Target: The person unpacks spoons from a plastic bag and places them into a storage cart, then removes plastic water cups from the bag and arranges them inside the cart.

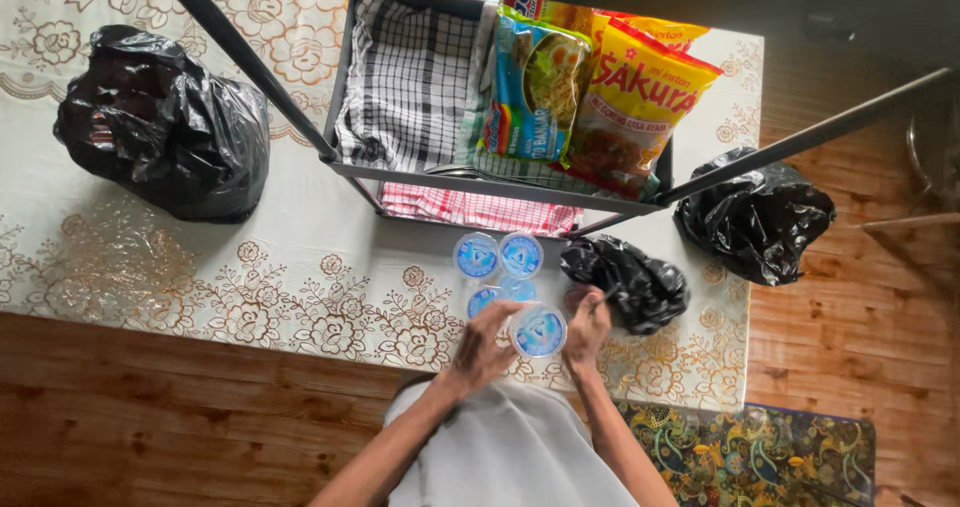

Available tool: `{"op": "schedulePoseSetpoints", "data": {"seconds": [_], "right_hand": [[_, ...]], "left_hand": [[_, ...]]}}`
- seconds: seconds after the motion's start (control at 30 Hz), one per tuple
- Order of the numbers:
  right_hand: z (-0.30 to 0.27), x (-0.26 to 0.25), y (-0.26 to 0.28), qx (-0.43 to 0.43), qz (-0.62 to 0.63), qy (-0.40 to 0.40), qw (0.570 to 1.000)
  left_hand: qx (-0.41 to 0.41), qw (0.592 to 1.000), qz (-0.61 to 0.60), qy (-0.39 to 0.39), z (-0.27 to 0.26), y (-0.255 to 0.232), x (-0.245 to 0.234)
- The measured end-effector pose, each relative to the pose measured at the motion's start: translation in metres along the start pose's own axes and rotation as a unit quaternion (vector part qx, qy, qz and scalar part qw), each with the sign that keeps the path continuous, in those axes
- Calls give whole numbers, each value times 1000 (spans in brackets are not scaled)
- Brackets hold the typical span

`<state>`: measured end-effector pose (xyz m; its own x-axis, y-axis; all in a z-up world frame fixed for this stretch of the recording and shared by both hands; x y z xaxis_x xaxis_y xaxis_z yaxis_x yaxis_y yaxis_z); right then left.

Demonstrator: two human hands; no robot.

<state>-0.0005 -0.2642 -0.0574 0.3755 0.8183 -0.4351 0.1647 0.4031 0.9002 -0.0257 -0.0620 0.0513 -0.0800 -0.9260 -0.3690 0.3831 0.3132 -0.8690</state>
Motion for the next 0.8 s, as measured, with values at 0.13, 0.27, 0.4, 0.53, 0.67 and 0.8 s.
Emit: {"op": "schedulePoseSetpoints", "data": {"seconds": [0.13,0.27,0.4,0.53,0.67,0.8], "right_hand": [[13,-16,-17,-15,-27,18,999],[13,-17,-12,51,130,158,978],[5,-20,15,8,158,221,962],[-19,-12,27,157,40,225,961],[-26,2,38,20,89,188,978],[-29,11,41,-84,6,160,983]], "left_hand": [[-34,999,18,24,-7,6,20],[-93,992,81,39,-12,6,37],[-51,991,123,6,-15,6,47],[-80,982,171,-9,-18,10,56],[-6,988,139,-67,-16,8,47],[10,969,174,-177,-6,-5,23]]}}
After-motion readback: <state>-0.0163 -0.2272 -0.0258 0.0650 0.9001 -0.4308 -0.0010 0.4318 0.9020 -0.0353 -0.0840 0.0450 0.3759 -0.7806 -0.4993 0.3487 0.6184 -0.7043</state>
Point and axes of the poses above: each hand's wrist, its own z-axis towards the middle knuckle, its own x-axis out of the palm, y = z × x, the point moved 1 cm from there along z, towards the middle knuckle, and after that the axes turned 4 degrees about x, right-handed, at the moved point
